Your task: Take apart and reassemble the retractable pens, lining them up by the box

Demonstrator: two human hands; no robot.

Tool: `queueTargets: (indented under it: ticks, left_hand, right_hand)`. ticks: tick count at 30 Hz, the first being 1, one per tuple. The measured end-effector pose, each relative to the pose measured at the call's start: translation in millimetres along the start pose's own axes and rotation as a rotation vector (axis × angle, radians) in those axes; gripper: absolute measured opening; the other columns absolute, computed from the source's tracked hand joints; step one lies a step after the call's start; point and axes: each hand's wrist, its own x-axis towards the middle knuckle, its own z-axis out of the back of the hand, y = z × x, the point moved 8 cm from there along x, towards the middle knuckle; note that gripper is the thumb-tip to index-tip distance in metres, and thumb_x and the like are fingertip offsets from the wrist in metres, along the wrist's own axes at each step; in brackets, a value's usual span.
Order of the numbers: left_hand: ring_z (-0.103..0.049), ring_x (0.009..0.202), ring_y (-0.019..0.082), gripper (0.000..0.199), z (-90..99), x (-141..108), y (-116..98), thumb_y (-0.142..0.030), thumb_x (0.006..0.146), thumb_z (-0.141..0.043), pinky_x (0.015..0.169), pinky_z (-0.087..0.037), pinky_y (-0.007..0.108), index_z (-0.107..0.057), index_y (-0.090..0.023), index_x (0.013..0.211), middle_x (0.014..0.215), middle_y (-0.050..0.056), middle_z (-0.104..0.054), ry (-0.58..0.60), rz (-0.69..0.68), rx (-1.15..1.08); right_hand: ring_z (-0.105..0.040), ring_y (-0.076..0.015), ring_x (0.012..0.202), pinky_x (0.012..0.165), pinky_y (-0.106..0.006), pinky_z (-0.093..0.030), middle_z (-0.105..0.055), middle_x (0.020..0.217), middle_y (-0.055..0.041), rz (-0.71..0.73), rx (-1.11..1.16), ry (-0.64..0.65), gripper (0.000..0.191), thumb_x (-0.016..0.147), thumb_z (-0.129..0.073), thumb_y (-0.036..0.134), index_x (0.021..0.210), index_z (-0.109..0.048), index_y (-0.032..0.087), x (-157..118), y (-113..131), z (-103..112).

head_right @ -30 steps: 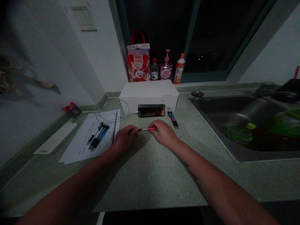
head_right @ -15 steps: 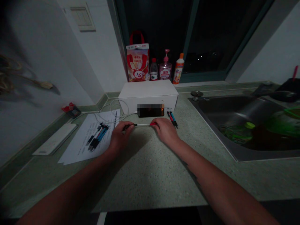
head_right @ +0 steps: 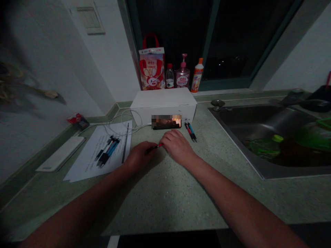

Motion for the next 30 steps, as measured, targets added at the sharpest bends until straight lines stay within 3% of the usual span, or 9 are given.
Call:
queueTargets:
  ticks: [8, 13, 17, 19, 22, 25, 30]
  left_hand:
    - [-0.070, 0.085, 0.021, 0.016, 20.8, 1.0, 25.2, -0.023, 0.092, -0.057, 0.079, -0.052, 0.033, -0.071, -0.024, 0.099, 0.094, 0.003, -0.076, -0.169, 0.197, -0.032]
    - [-0.066, 0.094, 0.023, 0.015, 7.5, 0.6, 2.8, -0.020, 0.090, -0.059, 0.086, -0.052, 0.035, -0.073, -0.022, 0.096, 0.096, 0.005, -0.073, -0.076, -0.011, -0.003]
    - [-0.064, 0.094, 0.024, 0.015, -14.0, -7.6, -18.6, -0.015, 0.086, -0.062, 0.087, -0.050, 0.037, -0.075, -0.021, 0.092, 0.094, 0.007, -0.071, 0.088, -0.126, 0.045]
    - [-0.064, 0.093, 0.024, 0.015, -18.1, -10.1, -22.5, -0.014, 0.084, -0.064, 0.087, -0.050, 0.038, -0.075, -0.021, 0.091, 0.094, 0.007, -0.071, 0.117, -0.127, 0.047]
    - [-0.065, 0.090, 0.024, 0.014, -6.9, -7.8, -13.6, -0.023, 0.085, -0.066, 0.084, -0.051, 0.038, -0.072, -0.019, 0.098, 0.095, 0.008, -0.071, -0.007, -0.003, -0.068]
    - [-0.066, 0.085, 0.021, 0.026, 3.4, -4.6, 5.3, -0.035, 0.091, -0.061, 0.078, -0.053, 0.035, -0.068, -0.017, 0.109, 0.099, 0.008, -0.073, -0.124, 0.190, -0.353]
    - [-0.064, 0.071, 0.018, 0.039, -11.9, 0.4, 9.3, -0.050, 0.090, -0.059, 0.061, -0.048, 0.028, -0.073, -0.016, 0.103, 0.095, 0.008, -0.075, 0.049, 0.286, -0.750]
  right_hand:
    - [-0.065, -0.0291, 0.100, 0.089, -0.044, -0.048, -0.072, 0.105, -0.0107, -0.372, 0.103, -0.143, 0.016, 0.098, -0.056, 0.023, 0.104, -0.070, 0.023, -12.3, -57.8, 5.1]
    - [-0.068, -0.0267, 0.100, 0.086, -0.041, -0.051, -0.075, 0.108, -0.0098, -0.497, 0.279, -0.191, 0.019, 0.099, -0.055, 0.028, 0.109, -0.070, 0.024, -17.0, -70.6, -3.2]
    - [-0.067, -0.0254, 0.105, 0.091, -0.041, -0.050, -0.074, 0.112, -0.0083, -0.397, 0.304, -0.144, 0.022, 0.101, -0.053, 0.029, 0.110, -0.072, 0.024, -11.2, -55.1, -5.9]
    - [-0.066, -0.0252, 0.106, 0.093, -0.040, -0.049, -0.074, 0.110, -0.0084, -0.323, 0.269, -0.107, 0.022, 0.101, -0.053, 0.028, 0.109, -0.074, 0.024, -8.3, -45.1, -4.9]
    - [-0.064, -0.0255, 0.102, 0.093, -0.040, -0.047, -0.073, 0.104, -0.0088, -0.215, 0.185, -0.081, 0.021, 0.101, -0.056, 0.029, 0.108, -0.075, 0.023, -5.1, -31.1, -0.2]
    - [-0.062, -0.0259, 0.102, 0.094, -0.042, -0.044, -0.072, 0.102, -0.0083, -0.074, 0.063, -0.075, 0.020, 0.100, -0.058, 0.030, 0.109, -0.075, 0.025, -2.5, -14.3, 4.1]
    - [-0.058, -0.0237, 0.100, 0.102, -0.045, -0.042, -0.070, 0.101, -0.0063, 0.169, -0.172, -0.119, 0.020, 0.101, -0.057, 0.023, 0.109, -0.075, 0.026, -1.6, 15.1, 7.8]
